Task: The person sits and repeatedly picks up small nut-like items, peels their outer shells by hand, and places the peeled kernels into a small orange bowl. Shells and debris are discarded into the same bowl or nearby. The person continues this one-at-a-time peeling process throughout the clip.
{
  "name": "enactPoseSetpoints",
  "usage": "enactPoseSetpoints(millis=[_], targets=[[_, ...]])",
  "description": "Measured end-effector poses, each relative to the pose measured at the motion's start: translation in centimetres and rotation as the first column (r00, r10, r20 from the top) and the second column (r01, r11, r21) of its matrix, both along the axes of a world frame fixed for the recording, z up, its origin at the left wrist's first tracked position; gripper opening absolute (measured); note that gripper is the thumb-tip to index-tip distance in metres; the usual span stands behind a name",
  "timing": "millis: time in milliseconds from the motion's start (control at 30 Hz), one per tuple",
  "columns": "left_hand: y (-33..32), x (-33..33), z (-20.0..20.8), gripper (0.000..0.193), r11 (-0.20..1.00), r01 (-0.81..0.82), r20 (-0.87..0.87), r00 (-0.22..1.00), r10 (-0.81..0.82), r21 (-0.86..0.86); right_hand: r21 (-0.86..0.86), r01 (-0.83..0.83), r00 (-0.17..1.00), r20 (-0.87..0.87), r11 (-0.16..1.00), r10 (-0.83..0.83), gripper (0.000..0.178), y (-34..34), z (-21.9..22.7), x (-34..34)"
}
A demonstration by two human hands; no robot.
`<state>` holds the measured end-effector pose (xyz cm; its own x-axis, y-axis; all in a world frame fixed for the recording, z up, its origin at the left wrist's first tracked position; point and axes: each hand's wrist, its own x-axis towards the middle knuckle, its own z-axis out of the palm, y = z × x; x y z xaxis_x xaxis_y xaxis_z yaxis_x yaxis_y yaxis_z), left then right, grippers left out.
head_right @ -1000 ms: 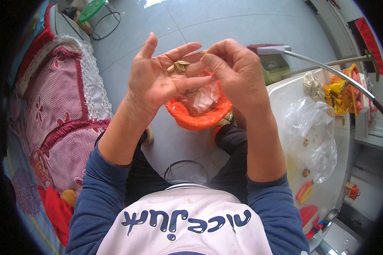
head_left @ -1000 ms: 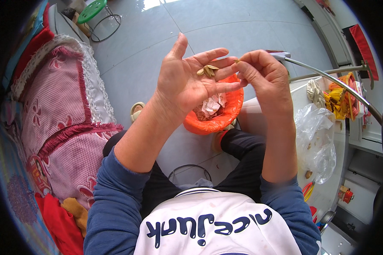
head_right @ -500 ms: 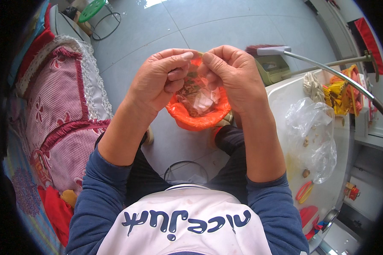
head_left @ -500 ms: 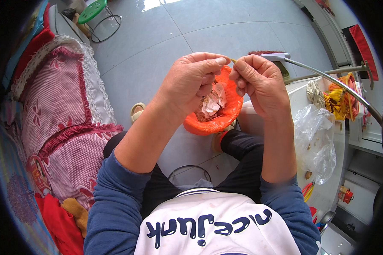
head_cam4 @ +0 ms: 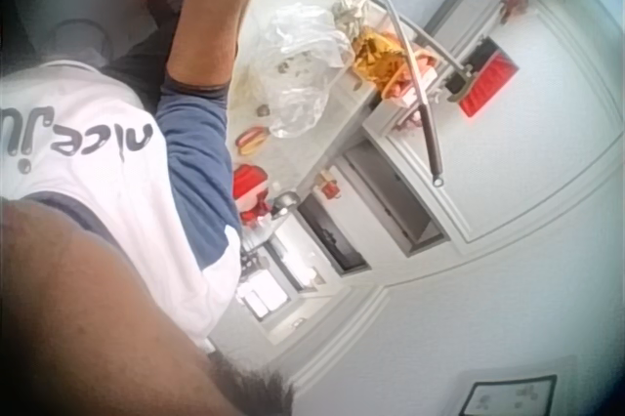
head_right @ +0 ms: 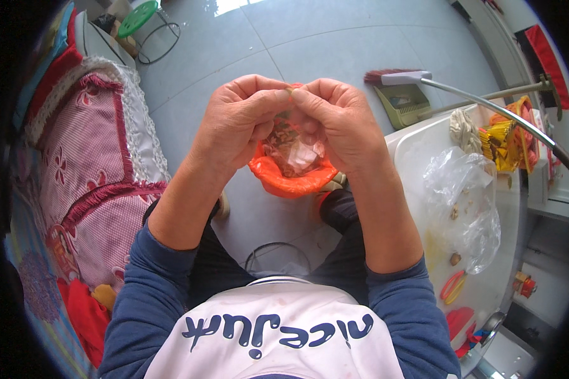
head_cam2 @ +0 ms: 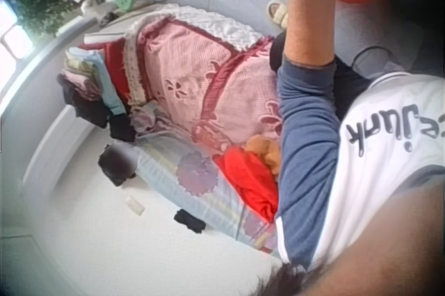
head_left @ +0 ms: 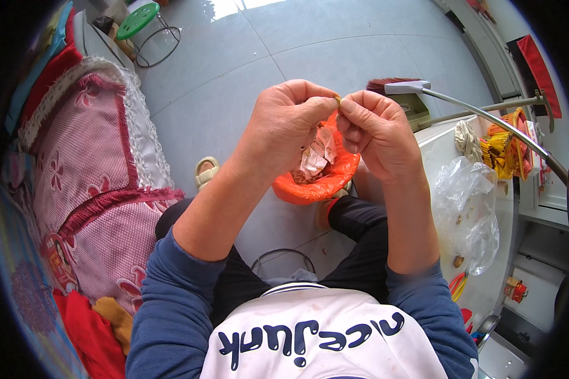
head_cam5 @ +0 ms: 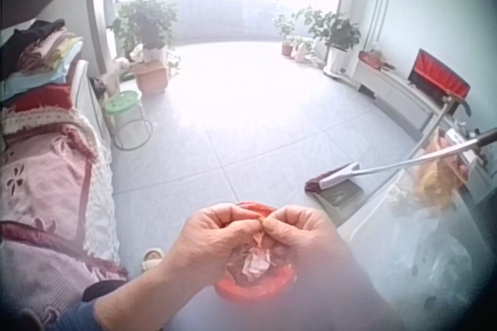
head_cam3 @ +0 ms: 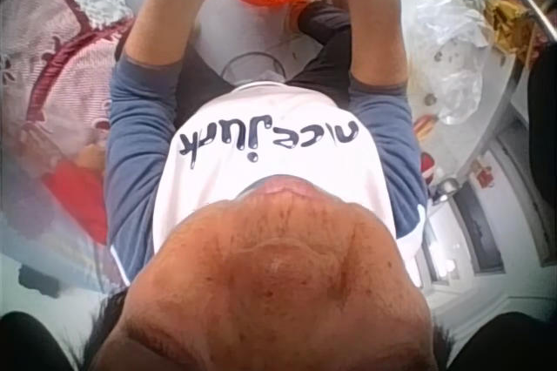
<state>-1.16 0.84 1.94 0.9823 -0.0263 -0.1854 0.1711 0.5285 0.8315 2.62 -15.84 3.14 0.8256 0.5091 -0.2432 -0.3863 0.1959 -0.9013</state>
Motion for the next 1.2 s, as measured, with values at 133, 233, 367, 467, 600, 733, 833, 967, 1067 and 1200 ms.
enactPoseSetpoints(millis=[133, 233, 367, 467, 600, 733, 833, 967, 1067, 1200], targets=[[0.1, -0.1, 0.1, 0.01, 0.996, 0.012, 0.003, 1.0, -0.012, -0.093, 0.103, -0.019, 0.995, -0.092, 0.995, 0.029, 0.013, 0.2, -0.1, -0.2], [-0.2, -0.2, 0.1, 0.006, 0.991, -0.025, -0.021, 1.0, 0.022, -0.132, 0.154, -0.035, 0.986, -0.157, 0.987, 0.06, 0.013, 0.3, -0.1, -0.3], [-0.2, -0.3, 0.1, 0.004, 0.993, -0.005, -0.008, 1.0, 0.004, -0.115, 0.26, -0.064, 0.962, -0.24, 0.964, 0.128, 0.014, 0.3, -0.1, -0.3], [-0.2, -0.3, 0.1, 0.004, 0.994, -0.014, -0.014, 1.0, 0.012, -0.111, 0.294, -0.075, 0.934, -0.315, 0.953, 0.171, 0.015, 0.2, 0.0, -0.1], [-0.2, -0.1, 0.2, 0.007, 0.994, -0.052, -0.048, 0.998, 0.047, -0.101, 0.088, -0.053, 0.994, -0.085, 0.995, 0.061, 0.013, 0.6, 0.2, -0.4], [-0.4, -0.1, 0.2, 0.008, 0.992, -0.092, -0.132, 0.988, 0.08, -0.086, -0.263, 0.212, 0.879, 0.472, 0.941, -0.066, 0.011, 1.8, -0.2, -1.7], [-0.3, 0.0, 0.1, 0.01, 0.992, -0.077, -0.159, 0.985, 0.061, -0.098, -0.302, 0.402, 0.597, 0.802, 0.864, 0.002, 0.008, 2.3, -0.7, -2.1], [0.0, 0.3, -0.1, 0.014, 0.987, -0.067, -0.186, 0.982, 0.039, -0.147, -0.248, 0.544, 0.265, 0.957, 0.802, 0.117, 0.007, 2.6, -0.9, -2.2], [0.1, 0.2, -0.1, 0.014, 0.983, -0.049, -0.177, 0.984, 0.017, -0.175, -0.217, 0.557, 0.265, 0.961, 0.801, 0.076, 0.005, 2.8, -0.8, -2.4], [0.2, 0.1, 0.0, 0.012, 0.983, -0.056, -0.147, 0.989, 0.03, -0.177, -0.205, 0.248, 0.894, 0.425, 0.947, -0.142, 0.006, 2.0, -0.2, -1.8]])
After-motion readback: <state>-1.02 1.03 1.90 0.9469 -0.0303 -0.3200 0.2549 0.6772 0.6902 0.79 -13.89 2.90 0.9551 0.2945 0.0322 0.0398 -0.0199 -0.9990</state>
